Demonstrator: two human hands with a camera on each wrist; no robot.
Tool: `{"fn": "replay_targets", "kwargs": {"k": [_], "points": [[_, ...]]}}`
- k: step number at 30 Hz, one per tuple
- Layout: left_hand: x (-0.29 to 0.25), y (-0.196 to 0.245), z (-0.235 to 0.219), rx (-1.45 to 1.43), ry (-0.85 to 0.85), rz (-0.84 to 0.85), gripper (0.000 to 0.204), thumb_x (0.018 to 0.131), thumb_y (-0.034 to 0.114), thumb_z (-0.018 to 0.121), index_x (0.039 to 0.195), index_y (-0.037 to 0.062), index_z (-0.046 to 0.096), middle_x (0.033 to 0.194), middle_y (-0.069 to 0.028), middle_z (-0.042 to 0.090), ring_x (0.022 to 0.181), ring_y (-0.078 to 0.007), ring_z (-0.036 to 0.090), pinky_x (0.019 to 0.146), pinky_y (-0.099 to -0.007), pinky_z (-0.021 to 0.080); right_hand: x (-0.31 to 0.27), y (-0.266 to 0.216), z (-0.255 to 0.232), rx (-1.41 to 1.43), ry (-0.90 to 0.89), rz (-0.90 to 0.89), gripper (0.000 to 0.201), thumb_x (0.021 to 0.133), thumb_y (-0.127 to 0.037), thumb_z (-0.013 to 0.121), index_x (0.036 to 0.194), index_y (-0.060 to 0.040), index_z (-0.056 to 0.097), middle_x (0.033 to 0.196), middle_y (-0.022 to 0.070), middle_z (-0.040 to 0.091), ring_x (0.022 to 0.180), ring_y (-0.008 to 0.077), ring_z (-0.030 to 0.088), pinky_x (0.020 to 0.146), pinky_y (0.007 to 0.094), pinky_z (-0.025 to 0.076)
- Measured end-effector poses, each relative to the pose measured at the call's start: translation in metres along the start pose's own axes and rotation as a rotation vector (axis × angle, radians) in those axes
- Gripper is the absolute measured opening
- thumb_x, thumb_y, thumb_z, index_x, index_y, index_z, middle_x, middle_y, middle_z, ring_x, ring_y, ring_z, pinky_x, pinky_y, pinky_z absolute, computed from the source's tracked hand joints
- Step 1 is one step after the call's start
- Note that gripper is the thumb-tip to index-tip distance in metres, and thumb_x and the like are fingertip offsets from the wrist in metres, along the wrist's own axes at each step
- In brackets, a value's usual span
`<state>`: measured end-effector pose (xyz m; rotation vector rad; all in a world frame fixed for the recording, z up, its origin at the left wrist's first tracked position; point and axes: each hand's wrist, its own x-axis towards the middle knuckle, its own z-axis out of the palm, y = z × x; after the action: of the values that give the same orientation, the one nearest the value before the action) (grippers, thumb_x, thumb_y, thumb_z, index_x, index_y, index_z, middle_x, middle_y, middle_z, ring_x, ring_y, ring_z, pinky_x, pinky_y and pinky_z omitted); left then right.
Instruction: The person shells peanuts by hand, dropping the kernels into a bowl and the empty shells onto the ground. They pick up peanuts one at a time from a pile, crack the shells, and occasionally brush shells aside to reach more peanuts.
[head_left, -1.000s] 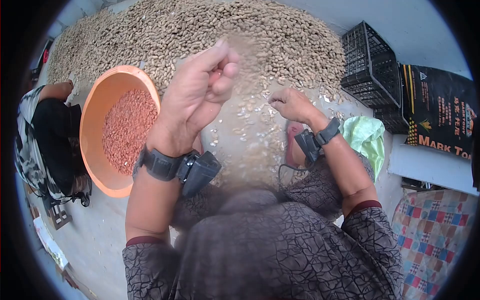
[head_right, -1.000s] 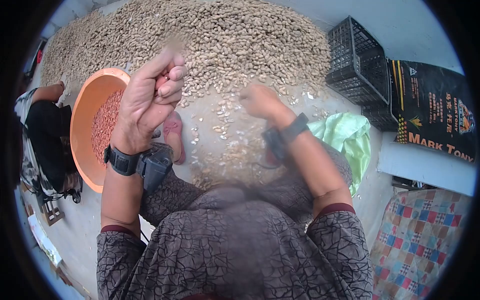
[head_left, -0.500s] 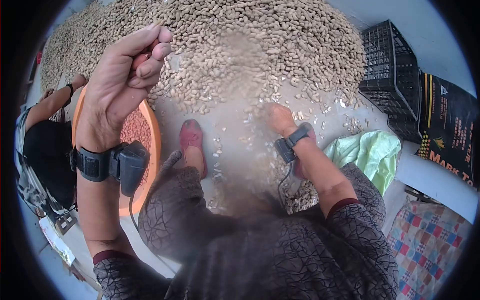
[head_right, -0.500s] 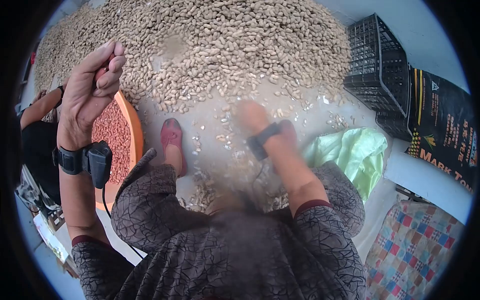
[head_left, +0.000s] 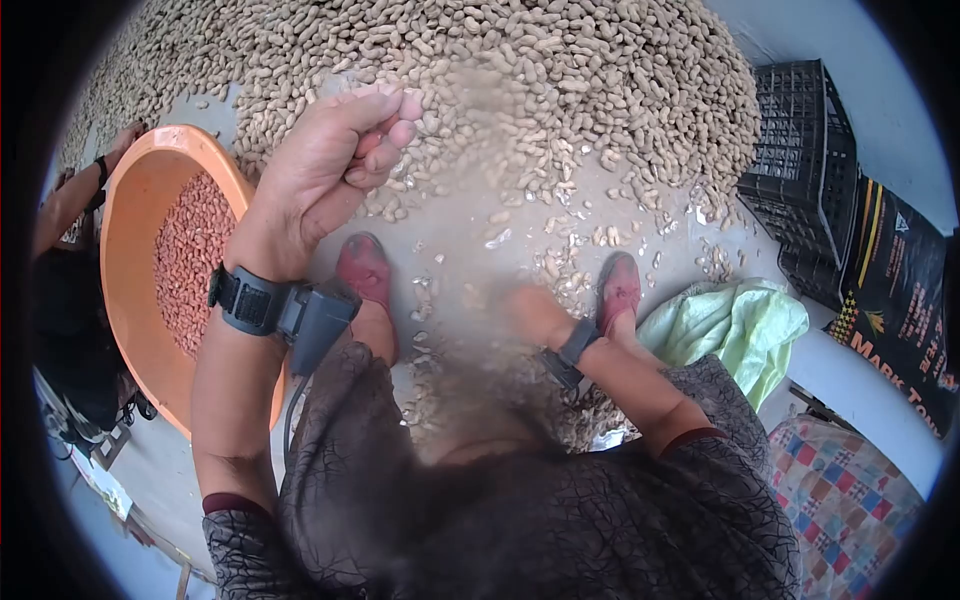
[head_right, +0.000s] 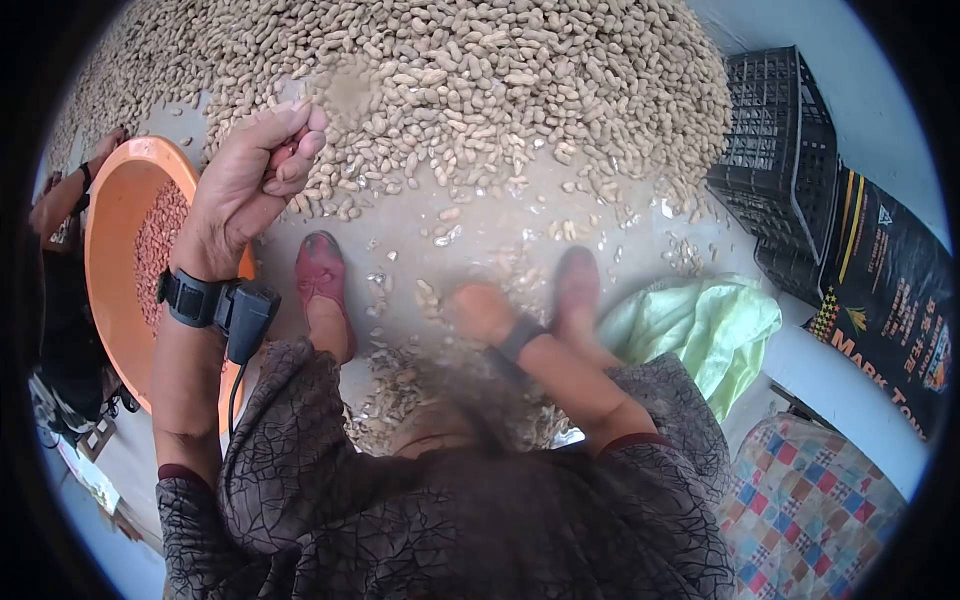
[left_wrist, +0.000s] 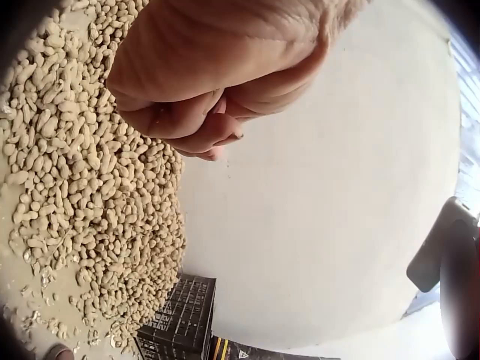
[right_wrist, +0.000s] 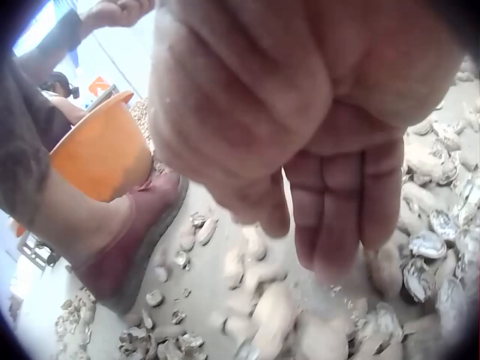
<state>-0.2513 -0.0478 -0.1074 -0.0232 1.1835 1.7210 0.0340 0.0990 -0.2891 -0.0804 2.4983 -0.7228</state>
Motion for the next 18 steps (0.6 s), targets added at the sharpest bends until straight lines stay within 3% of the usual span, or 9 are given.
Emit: {"fn": "replay_targets", "kwargs": {"k": [1, 3, 5, 8, 11, 14, 16, 18], "points": [[0.0, -0.006, -0.004, -0.007, 0.005, -0.001, 0.017, 0.091, 0.015, 0.052, 0.09, -0.001, 0.059, 0.067, -0.0011, 0.058, 0.047, -0.0003, 0.038, 0.038, -0.0141, 0.026, 0.0, 0.002, -0.005, -0.001, -0.008, -0.002, 0.015, 0.077, -0.015, 0.054, 0.081, -0.0039, 0.063, 0.076, 0.0165, 0.063, 0.075, 0.0354, 0.06, 0.069, 0.0434, 0.048], [0.002, -0.02, -0.011, -0.046, 0.046, -0.051, 0.018, 0.093, 0.017, 0.052, 0.091, -0.0004, 0.056, 0.066, 0.0002, 0.052, 0.045, -0.0014, 0.034, 0.037, -0.0143, 0.027, 0.009, 0.012, -0.017, 0.2, 0.363, 0.138, 0.025, 0.079, -0.019, 0.057, 0.1, -0.0079, 0.064, 0.087, 0.014, 0.066, 0.08, 0.0327, 0.063, 0.071, 0.0417, 0.049], [0.005, -0.037, -0.014, -0.099, 0.068, -0.074, 0.019, 0.093, 0.018, 0.051, 0.091, 0.0003, 0.056, 0.068, 0.0007, 0.051, 0.047, -0.0013, 0.035, 0.037, -0.0145, 0.027, 0.028, 0.018, -0.034, 0.242, 0.566, 0.225, 0.028, 0.079, -0.019, 0.058, 0.104, -0.0085, 0.064, 0.086, 0.015, 0.066, 0.073, 0.0328, 0.063, 0.067, 0.0405, 0.05], [0.008, -0.054, -0.009, -0.115, 0.001, -0.106, 0.02, 0.094, 0.018, 0.049, 0.09, 0.001, 0.056, 0.068, 0.0004, 0.051, 0.047, -0.0011, 0.034, 0.038, -0.0141, 0.026, 0.064, 0.026, -0.04, 0.276, 0.55, 0.303, 0.023, 0.08, -0.02, 0.058, 0.098, -0.0086, 0.064, 0.082, 0.0144, 0.065, 0.073, 0.0325, 0.063, 0.066, 0.0408, 0.049], [0.009, -0.061, -0.005, -0.085, -0.014, -0.129, 0.02, 0.095, 0.018, 0.048, 0.089, 0.0006, 0.056, 0.068, -0.0004, 0.052, 0.046, -0.0007, 0.033, 0.037, -0.0141, 0.026, 0.093, 0.026, -0.041, 0.036, 0.427, 0.324, 0.019, 0.079, -0.02, 0.057, 0.087, -0.0028, 0.057, 0.076, 0.0179, 0.062, 0.075, 0.0358, 0.061, 0.067, 0.0436, 0.049], [0.008, -0.062, -0.002, -0.099, 0.035, -0.157, 0.019, 0.095, 0.016, 0.047, 0.088, 0.0006, 0.056, 0.066, -0.0014, 0.053, 0.044, -0.0003, 0.033, 0.036, -0.0133, 0.026, 0.097, 0.027, -0.017, 0.069, 0.508, 0.287, 0.019, 0.078, -0.021, 0.059, 0.083, -0.0031, 0.055, 0.074, 0.0177, 0.062, 0.072, 0.0346, 0.061, 0.065, 0.0435, 0.049], [0.008, -0.066, -0.001, -0.105, 0.06, -0.184, 0.019, 0.095, 0.016, 0.047, 0.088, 0.0007, 0.056, 0.066, -0.0015, 0.052, 0.044, -0.0003, 0.034, 0.036, -0.0131, 0.026, 0.086, 0.029, -0.001, 0.067, 0.405, 0.215, 0.018, 0.078, -0.022, 0.057, 0.08, -0.0039, 0.058, 0.075, 0.018, 0.063, 0.07, 0.0342, 0.061, 0.064, 0.0433, 0.049], [0.008, -0.069, -0.003, -0.116, 0.09, -0.208, 0.018, 0.095, 0.015, 0.047, 0.087, 0.001, 0.056, 0.066, -0.0019, 0.052, 0.043, -0.0004, 0.034, 0.035, -0.0132, 0.026, 0.08, 0.053, 0.036, 0.088, 0.455, 0.15, 0.017, 0.079, -0.02, 0.056, 0.078, -0.0032, 0.059, 0.073, 0.0177, 0.063, 0.066, 0.0321, 0.062, 0.062, 0.0418, 0.049]]}}
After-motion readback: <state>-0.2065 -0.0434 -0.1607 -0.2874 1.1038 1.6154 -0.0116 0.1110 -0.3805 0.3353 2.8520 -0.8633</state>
